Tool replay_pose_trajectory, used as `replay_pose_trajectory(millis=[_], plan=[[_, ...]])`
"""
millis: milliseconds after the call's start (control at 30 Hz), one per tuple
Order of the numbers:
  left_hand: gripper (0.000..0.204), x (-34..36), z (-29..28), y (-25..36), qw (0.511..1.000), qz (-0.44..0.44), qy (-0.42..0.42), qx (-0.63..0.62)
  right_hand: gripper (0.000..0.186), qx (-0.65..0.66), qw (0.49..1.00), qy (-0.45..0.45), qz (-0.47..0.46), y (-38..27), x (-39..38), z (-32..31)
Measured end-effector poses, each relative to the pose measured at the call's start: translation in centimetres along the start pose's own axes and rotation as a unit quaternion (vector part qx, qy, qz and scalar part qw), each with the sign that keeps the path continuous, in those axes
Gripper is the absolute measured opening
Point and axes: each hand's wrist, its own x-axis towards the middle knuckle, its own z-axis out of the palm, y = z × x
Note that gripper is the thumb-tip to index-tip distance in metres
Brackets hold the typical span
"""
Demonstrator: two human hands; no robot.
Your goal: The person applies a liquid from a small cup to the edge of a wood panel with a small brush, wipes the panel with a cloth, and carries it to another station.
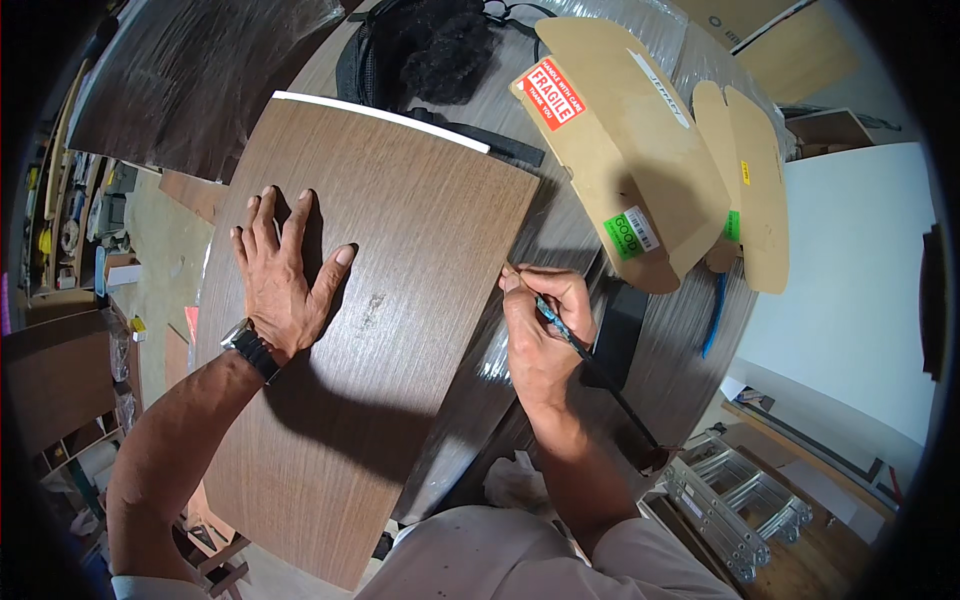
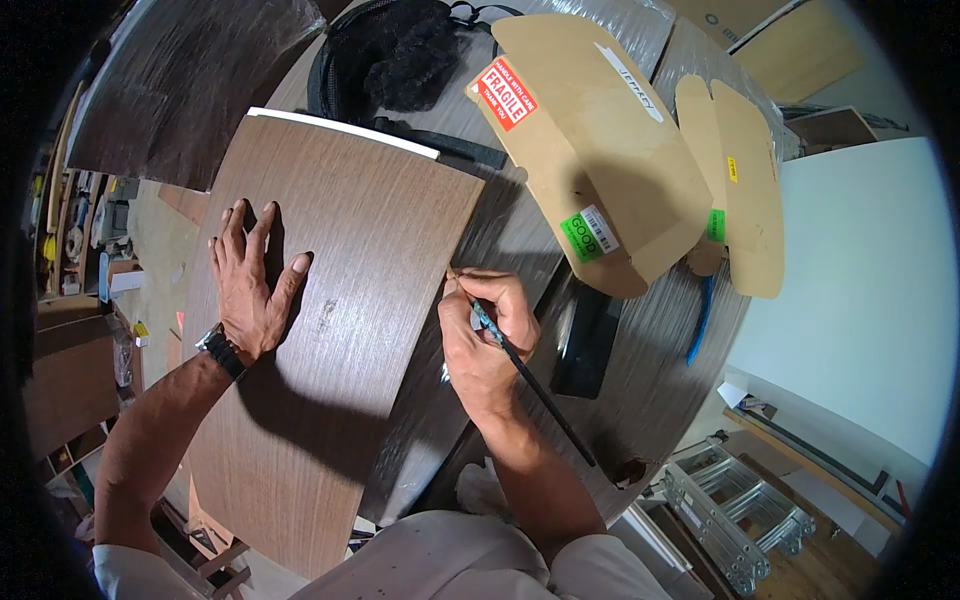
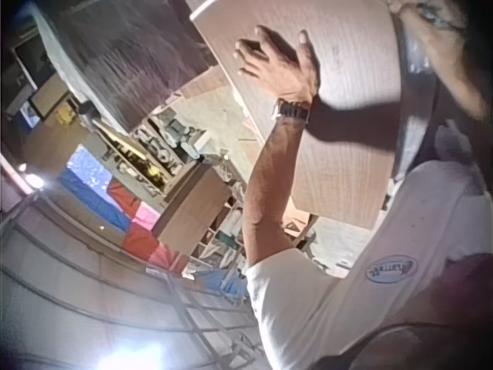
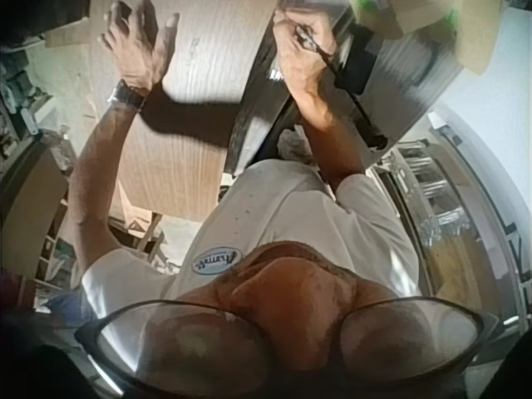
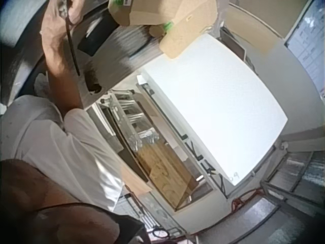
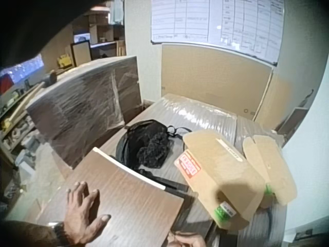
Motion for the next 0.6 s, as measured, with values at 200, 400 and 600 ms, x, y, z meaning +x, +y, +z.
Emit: replay_pose_trajectory(millis=[200, 400, 600], plan=[[0.086, -0.2, -0.1, 0.0, 1.0, -0.003, -0.003, 0.0, 0.019, -0.017, 1.0, -0.007, -0.005, -0.2, -0.4, 0.0], [0.086, -0.1, -0.1, 0.0, 1.0, -0.002, -0.004, -0.002, 0.019, -0.019, 1.0, -0.006, -0.011, -0.3, -0.6, 0.0], [0.086, -0.1, -0.2, 0.0, 1.0, 0.001, -0.002, -0.001, 0.021, -0.005, 1.0, -0.006, -0.007, -0.1, -1.1, -0.2]])
